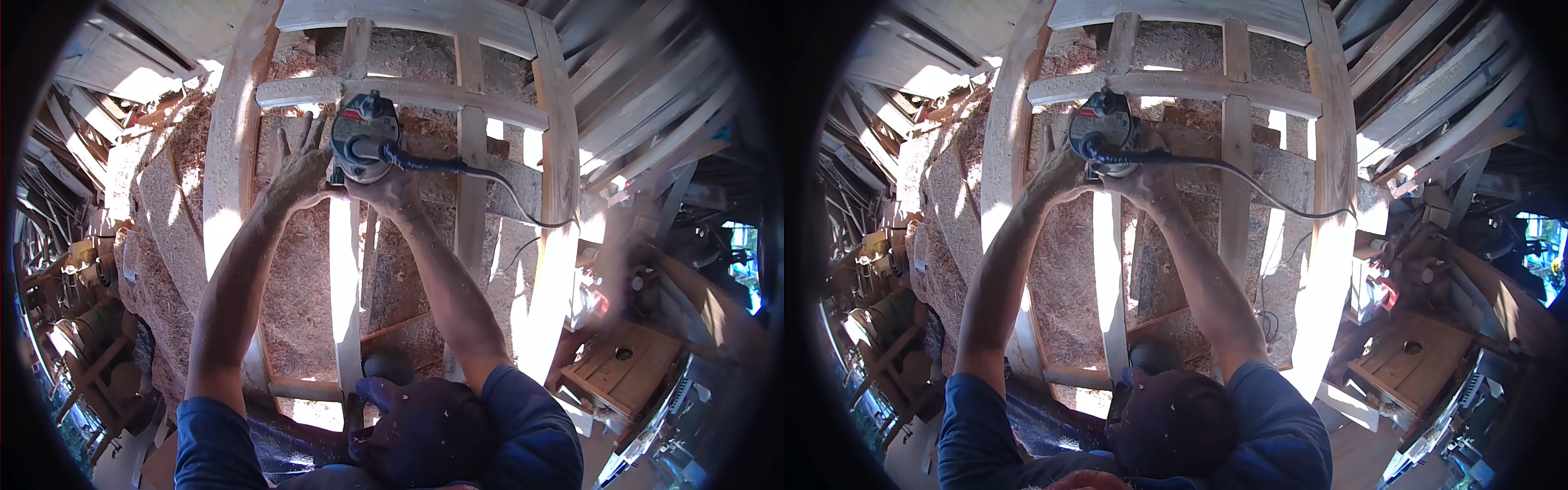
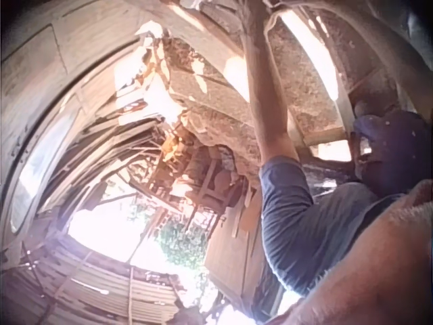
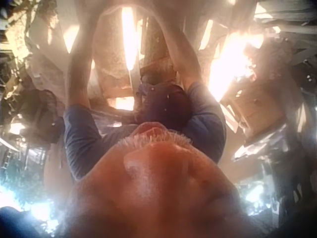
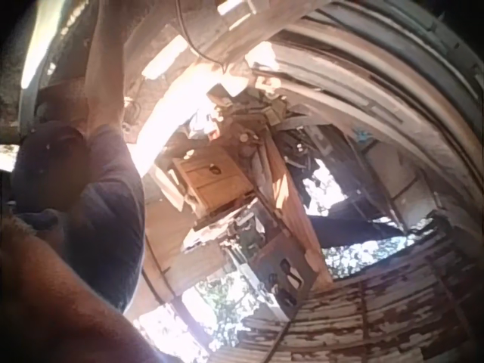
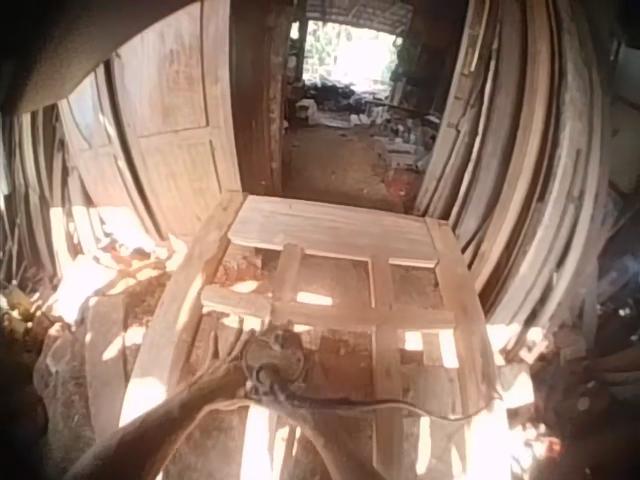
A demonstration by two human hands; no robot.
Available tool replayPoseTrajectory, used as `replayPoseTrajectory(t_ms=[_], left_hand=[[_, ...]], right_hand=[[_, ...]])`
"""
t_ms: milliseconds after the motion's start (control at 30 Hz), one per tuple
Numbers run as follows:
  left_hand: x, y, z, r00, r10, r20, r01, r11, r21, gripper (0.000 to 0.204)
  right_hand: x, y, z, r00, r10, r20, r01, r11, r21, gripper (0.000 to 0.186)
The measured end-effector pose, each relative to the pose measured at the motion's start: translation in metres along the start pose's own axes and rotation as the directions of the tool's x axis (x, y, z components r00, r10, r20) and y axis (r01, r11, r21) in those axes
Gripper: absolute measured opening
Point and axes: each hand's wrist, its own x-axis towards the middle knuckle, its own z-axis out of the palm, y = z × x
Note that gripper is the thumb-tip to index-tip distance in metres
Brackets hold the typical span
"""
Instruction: The person uses a router to shape the edges of the inner rails on a wooden frame, moving the tool along the length of each rail while holding the frame steady.
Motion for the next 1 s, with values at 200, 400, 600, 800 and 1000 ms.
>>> replayPoseTrajectory(t_ms=[200, 400, 600, 800, 1000], left_hand=[[-0.002, -0.011, 0.005, 0.996, -0.005, -0.089, 0.002, 0.999, -0.035, 0.133], [0.011, -0.019, 0.004, 1.000, -0.002, 0.017, 0.002, 1.000, -0.005, 0.131], [0.017, -0.018, -0.002, 0.994, 0.005, -0.113, -0.004, 1.000, 0.013, 0.133], [0.027, -0.020, -0.010, 0.995, 0.000, -0.102, -0.006, 0.998, -0.065, 0.133], [0.042, -0.023, -0.009, 0.996, -0.008, -0.092, 0.002, 0.998, -0.055, 0.133]], right_hand=[[0.001, 0.018, 0.012, 0.964, -0.265, -0.011, 0.258, 0.947, -0.189, 0.060], [0.018, 0.017, 0.011, 0.987, -0.160, -0.014, 0.158, 0.983, -0.089, 0.060], [0.029, 0.000, 0.005, 0.987, -0.158, -0.027, 0.156, 0.986, -0.063, 0.073], [0.044, 0.015, 0.011, 0.999, -0.041, 0.002, 0.040, 0.990, 0.134, 0.080], [0.054, 0.016, 0.005, 1.000, 0.010, 0.002, -0.010, 0.996, 0.091, 0.085]])
